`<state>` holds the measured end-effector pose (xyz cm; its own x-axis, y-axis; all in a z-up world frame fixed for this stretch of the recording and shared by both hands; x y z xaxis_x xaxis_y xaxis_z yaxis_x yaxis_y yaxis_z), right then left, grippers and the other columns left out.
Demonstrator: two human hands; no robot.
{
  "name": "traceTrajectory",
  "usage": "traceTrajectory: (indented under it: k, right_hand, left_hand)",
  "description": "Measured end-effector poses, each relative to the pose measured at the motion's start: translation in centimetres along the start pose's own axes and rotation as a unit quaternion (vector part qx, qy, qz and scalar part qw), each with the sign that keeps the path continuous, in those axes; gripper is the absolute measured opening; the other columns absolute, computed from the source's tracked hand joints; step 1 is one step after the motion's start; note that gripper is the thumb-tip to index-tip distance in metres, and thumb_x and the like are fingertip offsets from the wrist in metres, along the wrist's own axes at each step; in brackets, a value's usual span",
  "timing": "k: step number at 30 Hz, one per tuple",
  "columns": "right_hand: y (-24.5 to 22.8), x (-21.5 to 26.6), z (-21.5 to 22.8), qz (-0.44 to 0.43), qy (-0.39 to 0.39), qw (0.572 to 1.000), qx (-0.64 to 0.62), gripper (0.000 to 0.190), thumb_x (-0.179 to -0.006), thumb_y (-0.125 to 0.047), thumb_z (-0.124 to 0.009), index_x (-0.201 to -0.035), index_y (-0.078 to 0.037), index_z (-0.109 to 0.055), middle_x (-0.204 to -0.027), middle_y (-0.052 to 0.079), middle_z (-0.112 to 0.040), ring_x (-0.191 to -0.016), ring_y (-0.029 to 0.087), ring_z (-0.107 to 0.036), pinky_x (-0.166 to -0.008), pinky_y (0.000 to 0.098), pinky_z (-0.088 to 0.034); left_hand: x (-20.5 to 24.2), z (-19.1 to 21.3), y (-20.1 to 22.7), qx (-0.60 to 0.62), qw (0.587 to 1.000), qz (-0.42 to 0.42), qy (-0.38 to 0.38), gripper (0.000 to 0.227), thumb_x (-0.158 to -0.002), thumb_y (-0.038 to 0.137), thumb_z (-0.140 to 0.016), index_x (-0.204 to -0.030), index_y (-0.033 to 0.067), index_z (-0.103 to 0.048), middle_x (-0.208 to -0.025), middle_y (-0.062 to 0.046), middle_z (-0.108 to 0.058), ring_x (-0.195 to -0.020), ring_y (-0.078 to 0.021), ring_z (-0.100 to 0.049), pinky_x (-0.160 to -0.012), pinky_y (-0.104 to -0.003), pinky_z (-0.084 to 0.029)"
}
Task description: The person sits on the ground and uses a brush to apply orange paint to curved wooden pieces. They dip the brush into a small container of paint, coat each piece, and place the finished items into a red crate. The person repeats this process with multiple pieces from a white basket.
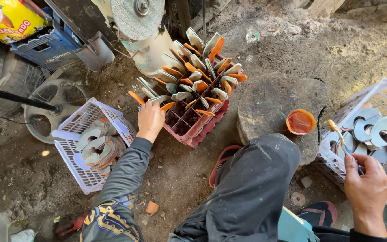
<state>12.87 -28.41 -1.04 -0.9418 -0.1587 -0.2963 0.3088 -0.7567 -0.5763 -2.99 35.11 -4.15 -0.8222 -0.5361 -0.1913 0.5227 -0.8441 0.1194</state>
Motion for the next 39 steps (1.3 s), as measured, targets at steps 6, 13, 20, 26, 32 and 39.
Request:
traceTrajectory:
  k: [6, 13, 20, 26, 32, 39]
  right_hand:
    - [-0.1, 0.0, 0.1, -0.001, -0.001, 1.0, 0.006, 0.024, -0.117, -0.022, -0.07, -0.111, 0.001, -0.069, -0.097, 0.012, -0.07, -0.084, 0.021, -0.067, -0.08, 0.0318, -0.051]
    - [0.0, 0.2, 0.1, -0.002, -0.002, 1.0, 0.006, 0.024, -0.118, -0.022, -0.07, -0.112, 0.001, -0.069, -0.098, 0.012, -0.07, -0.084, 0.02, -0.067, -0.08, 0.031, -0.052]
    - [-0.4, -0.2, 0.0, 0.001, -0.002, 1.0, 0.005, 0.024, -0.117, -0.022, -0.071, -0.111, 0.001, -0.07, -0.096, 0.011, -0.07, -0.083, 0.019, -0.066, -0.079, 0.031, -0.051]
    - [-0.1, 0.1, 0.1, 0.003, 0.002, 1.0, 0.004, 0.023, -0.117, -0.021, -0.07, -0.11, 0.001, -0.069, -0.096, 0.011, -0.07, -0.084, 0.02, -0.067, -0.08, 0.0311, -0.051]
    - [0.4, 0.1, 0.0, 0.005, 0.002, 1.0, 0.005, 0.023, -0.118, -0.021, -0.071, -0.11, 0.001, -0.069, -0.097, 0.012, -0.07, -0.084, 0.021, -0.066, -0.081, 0.0314, -0.051]
    - [0.4, 0.1, -0.1, 0.005, 0.004, 1.0, 0.009, 0.023, -0.118, -0.022, -0.071, -0.111, 0.0, -0.07, -0.097, 0.011, -0.07, -0.084, 0.02, -0.067, -0.08, 0.0314, -0.051]
  left_hand:
    - [0.4, -0.7, -0.9, -0.019, 1.0, 0.0, -0.007, 0.022, -0.086, 0.016, -0.073, -0.101, -0.0001, -0.068, -0.101, -0.019, -0.066, -0.102, -0.037, -0.065, -0.085, -0.048, -0.055]
    - [0.4, 0.3, -0.4, 0.001, 0.998, -0.036, 0.059, 0.018, -0.086, 0.012, -0.071, -0.096, -0.0016, -0.067, -0.1, -0.019, -0.065, -0.1, -0.037, -0.064, -0.083, -0.047, -0.055]
    - [-0.9, -0.2, 0.8, -0.017, 0.997, -0.043, 0.064, 0.013, -0.091, 0.01, -0.068, -0.097, -0.0019, -0.066, -0.098, -0.018, -0.063, -0.098, -0.0359, -0.062, -0.083, -0.045, -0.055]
    - [-1.2, -0.2, 1.4, 0.002, 0.999, -0.032, 0.042, 0.017, -0.091, 0.012, -0.068, -0.099, -0.0033, -0.067, -0.1, -0.018, -0.062, -0.101, -0.0361, -0.061, -0.081, -0.045, -0.055]
    - [-0.7, 0.9, 1.2, 0.007, 0.999, -0.022, 0.023, 0.031, -0.086, 0.015, -0.071, -0.116, 0.0064, -0.069, -0.099, -0.019, -0.061, -0.098, -0.0382, -0.06, -0.079, -0.049, -0.055]
    - [-0.4, 1.0, 0.8, 0.012, 0.999, -0.012, 0.028, 0.026, -0.089, 0.016, -0.07, -0.113, 0.0047, -0.067, -0.104, -0.017, -0.062, -0.102, -0.0368, -0.062, -0.082, -0.048, -0.055]
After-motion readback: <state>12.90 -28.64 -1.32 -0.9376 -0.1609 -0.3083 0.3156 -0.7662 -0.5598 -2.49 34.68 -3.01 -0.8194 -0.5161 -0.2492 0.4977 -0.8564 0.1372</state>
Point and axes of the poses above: each hand's wrist, its own x-axis away from the middle knuckle, its own z-axis out of the back of the hand, y = z × x, the point moved 9 cm from there along -x, towards the middle knuckle
